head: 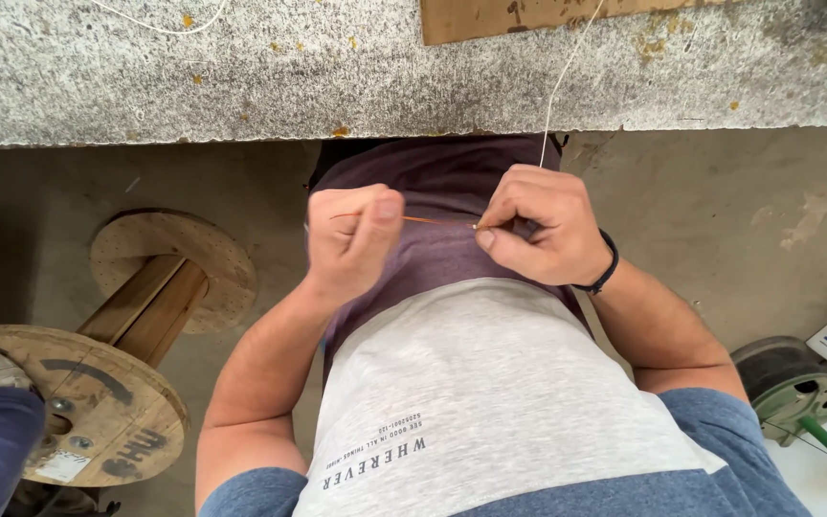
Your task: Securing copper windings in an electric motor stator by tying them with string at a repair bench
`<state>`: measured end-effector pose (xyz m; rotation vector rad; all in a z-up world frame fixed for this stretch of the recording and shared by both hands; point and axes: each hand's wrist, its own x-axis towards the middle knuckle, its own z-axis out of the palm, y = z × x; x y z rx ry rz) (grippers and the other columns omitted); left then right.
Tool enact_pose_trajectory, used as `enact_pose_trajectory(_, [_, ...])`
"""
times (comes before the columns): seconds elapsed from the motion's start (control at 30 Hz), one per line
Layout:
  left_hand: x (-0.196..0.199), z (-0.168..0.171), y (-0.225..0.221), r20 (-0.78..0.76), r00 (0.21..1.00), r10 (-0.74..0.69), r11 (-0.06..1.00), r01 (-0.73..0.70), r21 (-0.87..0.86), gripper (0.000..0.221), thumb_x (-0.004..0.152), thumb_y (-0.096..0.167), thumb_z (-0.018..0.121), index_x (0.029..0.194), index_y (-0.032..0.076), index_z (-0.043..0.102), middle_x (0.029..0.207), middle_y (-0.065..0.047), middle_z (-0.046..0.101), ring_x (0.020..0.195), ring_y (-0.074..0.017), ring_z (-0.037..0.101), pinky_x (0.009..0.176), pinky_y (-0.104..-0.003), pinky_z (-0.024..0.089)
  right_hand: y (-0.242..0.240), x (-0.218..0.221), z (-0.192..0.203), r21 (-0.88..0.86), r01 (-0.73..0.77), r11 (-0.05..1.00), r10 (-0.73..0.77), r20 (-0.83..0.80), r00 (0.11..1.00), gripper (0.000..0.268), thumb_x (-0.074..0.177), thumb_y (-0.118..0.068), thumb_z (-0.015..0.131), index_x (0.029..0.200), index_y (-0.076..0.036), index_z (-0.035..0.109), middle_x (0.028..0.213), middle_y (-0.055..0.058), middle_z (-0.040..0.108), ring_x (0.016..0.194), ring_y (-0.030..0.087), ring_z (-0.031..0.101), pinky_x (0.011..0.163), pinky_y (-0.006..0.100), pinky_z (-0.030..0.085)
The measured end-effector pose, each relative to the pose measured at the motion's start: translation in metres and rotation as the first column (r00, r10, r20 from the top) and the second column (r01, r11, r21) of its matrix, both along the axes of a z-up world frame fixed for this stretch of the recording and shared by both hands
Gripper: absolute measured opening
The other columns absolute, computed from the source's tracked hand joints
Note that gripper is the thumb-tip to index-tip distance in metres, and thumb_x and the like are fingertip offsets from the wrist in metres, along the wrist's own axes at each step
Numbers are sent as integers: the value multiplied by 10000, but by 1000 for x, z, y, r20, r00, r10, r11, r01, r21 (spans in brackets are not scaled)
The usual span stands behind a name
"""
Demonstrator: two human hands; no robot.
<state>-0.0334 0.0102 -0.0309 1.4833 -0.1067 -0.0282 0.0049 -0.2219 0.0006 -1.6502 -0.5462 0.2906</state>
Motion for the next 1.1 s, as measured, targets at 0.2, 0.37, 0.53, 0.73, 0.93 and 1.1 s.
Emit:
enact_pose_trajectory(0.2, [12,31,70,26,984,176,978,-178,111,590,1101,253,484,536,146,350,456,-9,299,373,-196,322,396,-312,286,-26,4,-12,-134,26,991,-16,77,997,176,887,-115,775,732,-58,714,652,97,618,537,282,559,521,351,438])
enact_pose_trajectory(0.37, [-2,22,103,60,980,188,960,-196,201,472,1102,250,543,674,69,457,550,-71,355,449,-190,358,457,-333,294,-27,5,-2,-151,52,987,-54,-6,999,193,915,-96,736,748,-28,667,707,90,645,600,204,560,588,308,447])
enact_pose_trajectory(0.53, [6,16,32,-201,918,-342,923,368,114,326,947,372,726,731,135,667,477,-35,471,466,-139,388,470,-336,396,-13,4,-7,-32,56,998,-57,-47,997,211,932,-134,734,754,-31,691,685,90,627,558,196,546,528,296,445])
enact_pose_trajectory(0.73, [8,-19,-34,-62,933,-353,895,318,-312,277,1011,375,675,1010,100,644,692,16,633,568,-87,571,551,-259,484,1,3,-4,7,-12,1000,12,-1,1000,201,935,-153,710,770,-37,711,702,87,640,554,222,561,525,323,461])
enact_pose_trajectory(0.93, [16,-6,-38,-35,933,-357,869,318,-380,363,1080,208,541,731,115,583,540,31,471,508,-61,374,501,-223,403,3,7,-1,-15,-50,999,52,170,984,217,955,-177,687,766,-69,687,719,84,620,542,246,541,518,352,432])
enact_pose_trajectory(1.1, [9,-5,-40,-49,981,-188,951,170,-257,378,1070,159,540,694,134,556,518,38,430,476,-88,341,461,-244,388,4,6,-6,-9,-36,999,37,180,983,172,942,-157,687,799,-63,701,766,95,650,590,257,574,560,379,441])
